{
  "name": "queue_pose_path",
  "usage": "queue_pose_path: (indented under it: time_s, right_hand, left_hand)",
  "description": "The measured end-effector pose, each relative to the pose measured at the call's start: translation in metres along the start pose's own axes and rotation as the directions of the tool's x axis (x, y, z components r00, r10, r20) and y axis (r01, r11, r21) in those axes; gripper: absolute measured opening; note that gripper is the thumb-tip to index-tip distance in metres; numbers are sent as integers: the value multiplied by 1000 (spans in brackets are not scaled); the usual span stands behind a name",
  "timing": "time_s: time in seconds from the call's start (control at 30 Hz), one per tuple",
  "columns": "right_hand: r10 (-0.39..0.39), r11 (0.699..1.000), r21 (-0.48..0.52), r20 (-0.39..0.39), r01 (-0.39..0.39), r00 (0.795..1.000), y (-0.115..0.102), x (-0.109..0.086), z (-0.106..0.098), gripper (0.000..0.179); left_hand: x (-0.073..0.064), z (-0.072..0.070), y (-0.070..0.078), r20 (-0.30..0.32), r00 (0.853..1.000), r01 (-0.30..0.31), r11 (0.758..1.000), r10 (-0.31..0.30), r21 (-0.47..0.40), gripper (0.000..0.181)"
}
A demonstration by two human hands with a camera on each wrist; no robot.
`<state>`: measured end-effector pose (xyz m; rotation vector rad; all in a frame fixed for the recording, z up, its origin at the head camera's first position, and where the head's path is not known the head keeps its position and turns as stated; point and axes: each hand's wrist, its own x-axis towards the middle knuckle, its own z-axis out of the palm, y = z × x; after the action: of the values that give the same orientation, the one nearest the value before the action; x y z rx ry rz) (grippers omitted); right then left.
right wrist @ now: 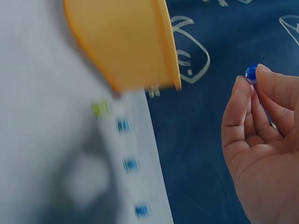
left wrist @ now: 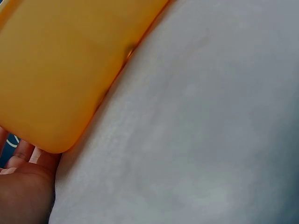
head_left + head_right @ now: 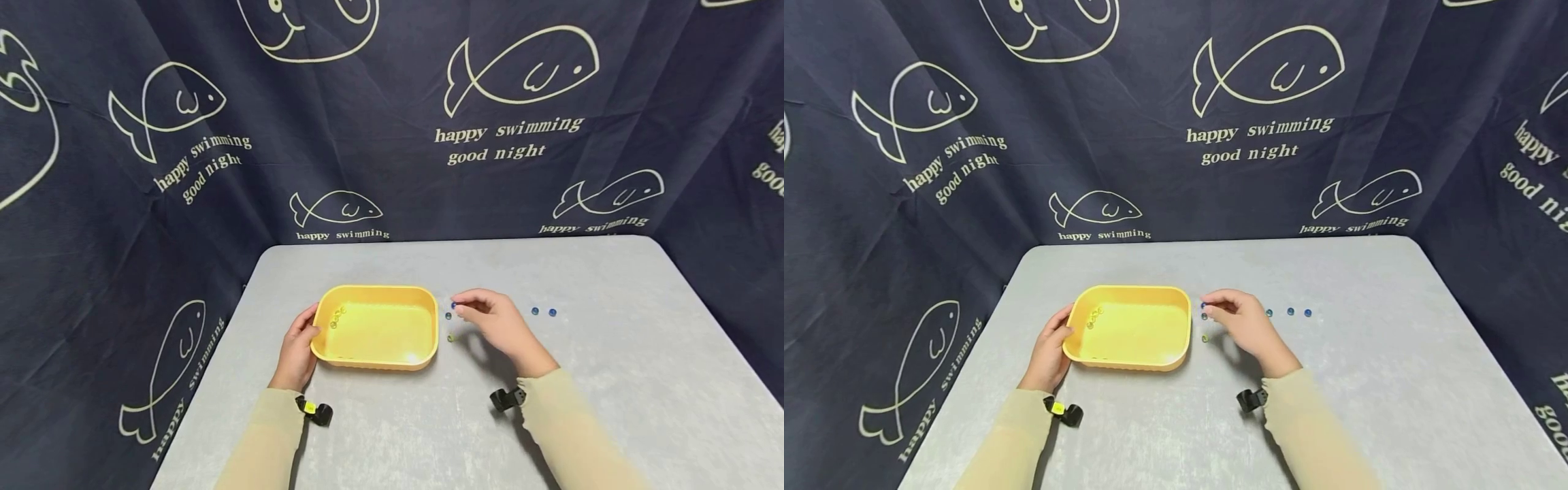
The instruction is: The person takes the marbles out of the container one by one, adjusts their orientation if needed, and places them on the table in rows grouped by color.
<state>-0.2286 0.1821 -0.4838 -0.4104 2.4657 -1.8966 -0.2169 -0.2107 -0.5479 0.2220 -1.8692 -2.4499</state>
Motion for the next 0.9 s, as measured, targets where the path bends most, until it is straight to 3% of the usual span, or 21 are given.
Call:
queue_pose_path:
  time_s: [0.37, 0.6, 0.9]
  right_hand:
    - [-24, 982, -191, -104, 3, 994, 28, -14, -80, 28]
    - [-29, 933, -358, -156, -29, 987, 41, -22, -120, 27]
    - [-14, 874, -479, -182, -77, 983, 54, -35, -159, 27]
  left_hand:
    - [0, 1, 1, -5, 1000, 4, 1000, -4, 4, 56]
    - [1, -2, -1, -2, 1000, -8, 1000, 8, 3, 56]
    - [1, 1, 0, -13, 1000, 10, 1000, -10, 1, 55]
